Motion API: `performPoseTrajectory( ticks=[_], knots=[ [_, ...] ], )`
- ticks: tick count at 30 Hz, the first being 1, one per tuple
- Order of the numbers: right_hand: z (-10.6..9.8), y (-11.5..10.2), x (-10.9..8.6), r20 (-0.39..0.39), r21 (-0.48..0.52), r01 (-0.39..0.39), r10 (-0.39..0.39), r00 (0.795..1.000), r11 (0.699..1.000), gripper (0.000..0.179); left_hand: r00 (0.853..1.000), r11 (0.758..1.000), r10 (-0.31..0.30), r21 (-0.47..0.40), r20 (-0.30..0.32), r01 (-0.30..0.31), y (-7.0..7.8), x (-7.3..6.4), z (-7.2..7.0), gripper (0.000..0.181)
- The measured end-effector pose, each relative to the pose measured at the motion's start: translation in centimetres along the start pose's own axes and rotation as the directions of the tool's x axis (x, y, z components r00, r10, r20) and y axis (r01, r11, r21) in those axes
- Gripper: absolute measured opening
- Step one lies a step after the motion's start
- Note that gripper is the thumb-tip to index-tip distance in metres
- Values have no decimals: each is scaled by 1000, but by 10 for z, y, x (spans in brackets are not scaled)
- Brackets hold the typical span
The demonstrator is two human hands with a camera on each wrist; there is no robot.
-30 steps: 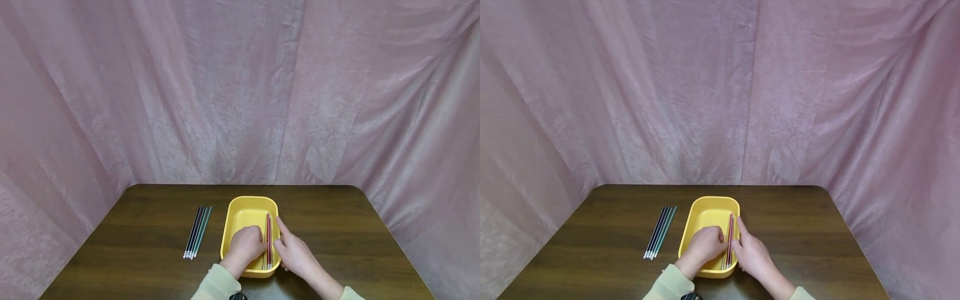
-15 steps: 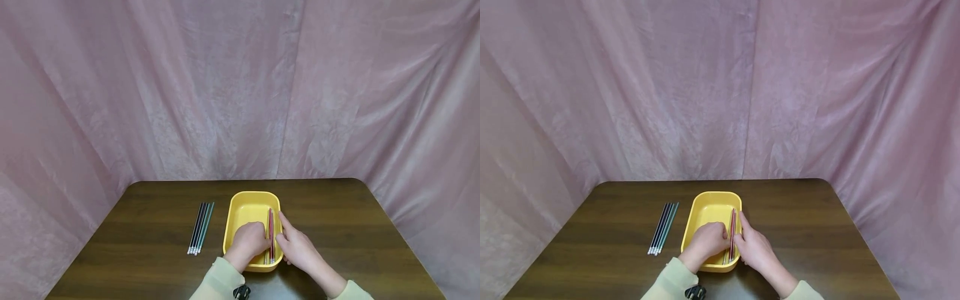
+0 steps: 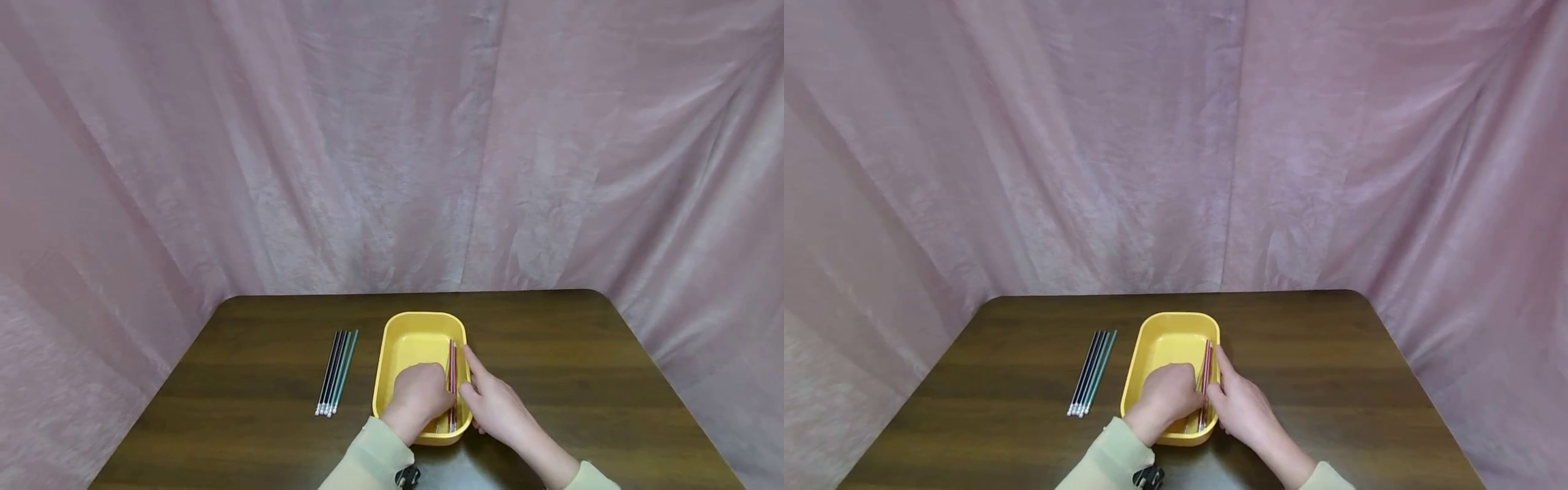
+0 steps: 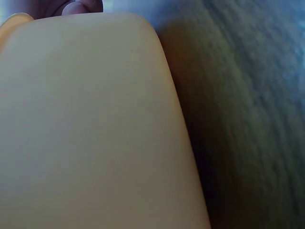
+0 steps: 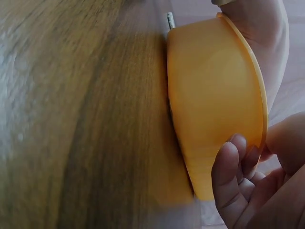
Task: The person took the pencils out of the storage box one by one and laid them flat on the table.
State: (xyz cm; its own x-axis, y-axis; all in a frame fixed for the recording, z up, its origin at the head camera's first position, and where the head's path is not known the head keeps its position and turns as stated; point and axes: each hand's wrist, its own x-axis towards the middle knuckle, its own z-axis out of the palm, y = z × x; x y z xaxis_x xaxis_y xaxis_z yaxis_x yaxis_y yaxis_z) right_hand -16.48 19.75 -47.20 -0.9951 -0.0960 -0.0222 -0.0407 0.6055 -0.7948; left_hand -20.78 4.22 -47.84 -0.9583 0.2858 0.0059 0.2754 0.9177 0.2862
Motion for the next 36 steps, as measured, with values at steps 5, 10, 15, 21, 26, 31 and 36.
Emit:
performPoseTrajectory(
  ticks=[5, 10, 15, 21, 26, 31, 36],
  knots=[
    [2, -3, 2, -5, 10, 14, -14, 1000, 1000, 75, 1000, 999, -12, 29, -21, 13, -6, 5, 4, 22],
    [6, -4, 1, -5, 17, 6, -6, 1000, 1000, 75, 999, 997, -29, 73, -35, 32, 1, -2, -6, 22],
    [8, -3, 1, -3, 18, 4, -4, 1000, 1000, 75, 995, 973, -24, 225, -95, 45, 6, -5, -7, 20],
    [8, -2, 3, -4, 19, 5, -5, 1000, 1000, 75, 996, 980, -60, 185, -60, 71, 1, -1, -7, 20],
    [8, -1, 1, -7, 29, 6, -5, 1000, 1000, 76, 997, 991, -65, 112, -49, 70, -6, -2, -10, 26],
    [7, 1, 0, -9, 34, 13, -13, 1000, 999, 76, 996, 995, -37, 88, -81, 44, -11, -5, -16, 27],
    [6, 1, 1, -9, 36, 14, -14, 1000, 999, 78, 997, 999, -37, 18, -72, 38, -15, -7, -22, 32]
  ],
)
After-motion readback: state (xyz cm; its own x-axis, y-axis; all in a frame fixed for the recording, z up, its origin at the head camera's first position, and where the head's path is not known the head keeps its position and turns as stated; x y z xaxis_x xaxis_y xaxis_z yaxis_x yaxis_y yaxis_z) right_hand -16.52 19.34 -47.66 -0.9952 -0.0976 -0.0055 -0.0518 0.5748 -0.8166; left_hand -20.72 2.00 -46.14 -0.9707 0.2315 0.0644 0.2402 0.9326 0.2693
